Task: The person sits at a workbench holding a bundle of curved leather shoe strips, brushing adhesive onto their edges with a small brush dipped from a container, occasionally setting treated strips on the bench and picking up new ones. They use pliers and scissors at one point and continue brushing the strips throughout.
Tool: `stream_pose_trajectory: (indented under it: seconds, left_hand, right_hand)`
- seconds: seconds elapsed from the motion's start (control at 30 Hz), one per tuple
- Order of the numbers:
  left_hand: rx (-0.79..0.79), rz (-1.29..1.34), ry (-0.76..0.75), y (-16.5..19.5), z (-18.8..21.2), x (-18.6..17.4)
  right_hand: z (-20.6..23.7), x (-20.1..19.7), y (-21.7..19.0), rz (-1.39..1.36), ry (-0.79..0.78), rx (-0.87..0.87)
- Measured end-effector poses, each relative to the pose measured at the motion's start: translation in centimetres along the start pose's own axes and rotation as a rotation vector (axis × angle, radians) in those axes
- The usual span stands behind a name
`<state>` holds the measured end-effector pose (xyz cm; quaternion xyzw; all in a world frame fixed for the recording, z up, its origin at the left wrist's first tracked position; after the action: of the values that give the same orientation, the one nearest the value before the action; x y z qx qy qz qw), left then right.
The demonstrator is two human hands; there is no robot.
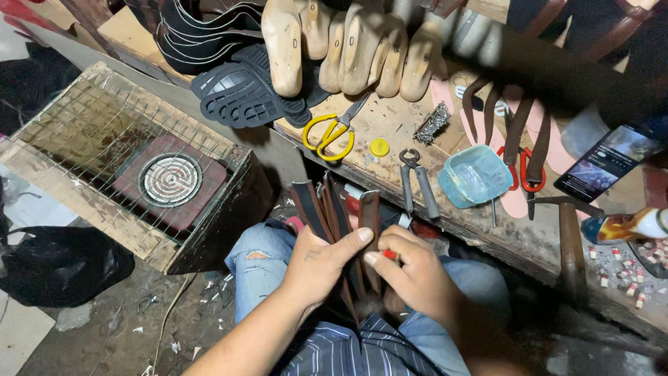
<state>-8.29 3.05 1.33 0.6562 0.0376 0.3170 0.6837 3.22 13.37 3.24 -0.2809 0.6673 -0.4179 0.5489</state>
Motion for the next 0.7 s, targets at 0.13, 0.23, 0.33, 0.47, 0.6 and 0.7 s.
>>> stream_pose_trajectory:
  seconds: [0.13,0.23,0.33,0.47,0.6,0.7]
  left_hand:
    - [-0.145,-0.067,-0.189,-1.8,0.5,1.0]
    - [-0.074,-0.232,-0.437,-2.1,1.4,2.9]
    - [-0.068,-0.188,-0.342,-2.3,1.1,2.4]
    - [-0.005,-0.157,-0.056,-0.8,-0.7,-1.2]
    - [0.054,-0.166,0.102,0.2,-1.1,-3.4]
    - [0.145,-0.272,0.164,0.9,-0.8,-3.5]
  right_hand:
    - [0.1,-2.5,3.2,-0.378,0.111,0.154]
    - [-0.4,-3.8,3.8,-0.631,0.132,0.161]
    - [-1.2,-5.0,1.2,-0.415,0.165,-0.032]
    - [0.4,-5.4,-4.7,0.347,0.241,-0.285]
    - [1.8,-4.2,-4.1,0.124,0.137,-0.036]
    - [3.0,-3.0,-4.8,0.116,0.161,-0.138]
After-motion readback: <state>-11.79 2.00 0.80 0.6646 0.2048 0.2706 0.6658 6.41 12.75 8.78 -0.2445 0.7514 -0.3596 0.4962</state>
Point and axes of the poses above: each hand's wrist, its own z-axis away from the middle knuckle, its own x-axis out of the palm, y = z × x, the point moved 8 cm from there along -z, towards the middle knuckle, and after that the axes turned 8 degrees about -y, right-handed, at the moved point
